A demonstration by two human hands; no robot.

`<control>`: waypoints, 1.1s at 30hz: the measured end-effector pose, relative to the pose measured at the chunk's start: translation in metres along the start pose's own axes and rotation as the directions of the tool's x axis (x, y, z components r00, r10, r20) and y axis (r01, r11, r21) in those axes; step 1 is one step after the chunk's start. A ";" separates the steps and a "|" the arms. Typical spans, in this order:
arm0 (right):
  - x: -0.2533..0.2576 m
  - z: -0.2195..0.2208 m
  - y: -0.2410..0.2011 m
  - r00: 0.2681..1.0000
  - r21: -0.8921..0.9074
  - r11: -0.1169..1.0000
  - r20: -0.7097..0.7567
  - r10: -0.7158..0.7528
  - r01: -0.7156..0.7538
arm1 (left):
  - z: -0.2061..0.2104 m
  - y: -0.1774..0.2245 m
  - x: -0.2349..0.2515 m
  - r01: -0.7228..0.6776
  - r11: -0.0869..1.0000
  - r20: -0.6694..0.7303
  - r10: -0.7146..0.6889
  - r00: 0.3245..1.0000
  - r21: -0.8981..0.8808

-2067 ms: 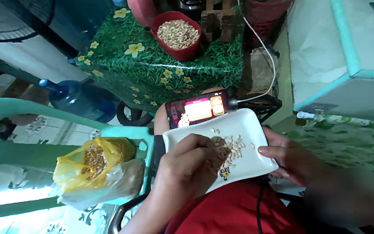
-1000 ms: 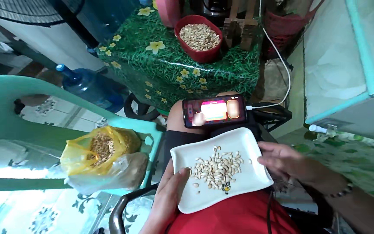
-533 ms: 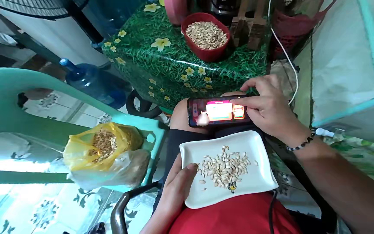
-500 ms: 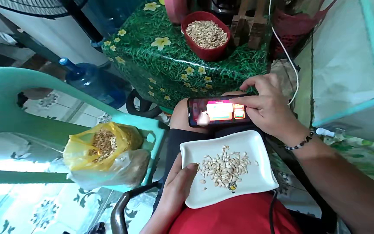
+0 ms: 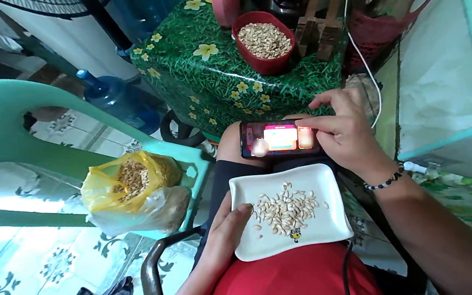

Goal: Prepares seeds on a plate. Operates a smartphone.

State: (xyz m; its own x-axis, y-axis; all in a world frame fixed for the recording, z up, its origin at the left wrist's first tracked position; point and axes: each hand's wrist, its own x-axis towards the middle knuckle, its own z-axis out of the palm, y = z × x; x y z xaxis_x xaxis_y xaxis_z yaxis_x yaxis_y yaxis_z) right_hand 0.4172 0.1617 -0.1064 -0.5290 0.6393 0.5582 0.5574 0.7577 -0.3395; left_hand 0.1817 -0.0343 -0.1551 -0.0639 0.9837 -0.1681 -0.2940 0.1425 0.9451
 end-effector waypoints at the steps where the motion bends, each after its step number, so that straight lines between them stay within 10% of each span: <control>1: -0.002 -0.003 -0.001 1.000 0.021 1.000 -0.021 0.003 -0.003 | 0.001 0.000 0.000 -0.002 1.000 -0.005 0.002 1.000 0.002; 33: -0.012 0.003 -0.015 0.997 0.030 0.996 0.000 0.079 -0.079 | -0.001 -0.002 -0.002 -0.018 1.000 0.005 0.018 1.000 -0.012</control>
State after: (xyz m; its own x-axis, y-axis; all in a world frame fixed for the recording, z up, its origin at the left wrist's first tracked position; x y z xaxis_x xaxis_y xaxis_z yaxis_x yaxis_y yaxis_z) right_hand 0.4131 0.1430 -0.1099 -0.4830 0.6973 0.5296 0.5781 0.7082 -0.4052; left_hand 0.1818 -0.0366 -0.1565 -0.0649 0.9866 -0.1497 -0.3046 0.1233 0.9445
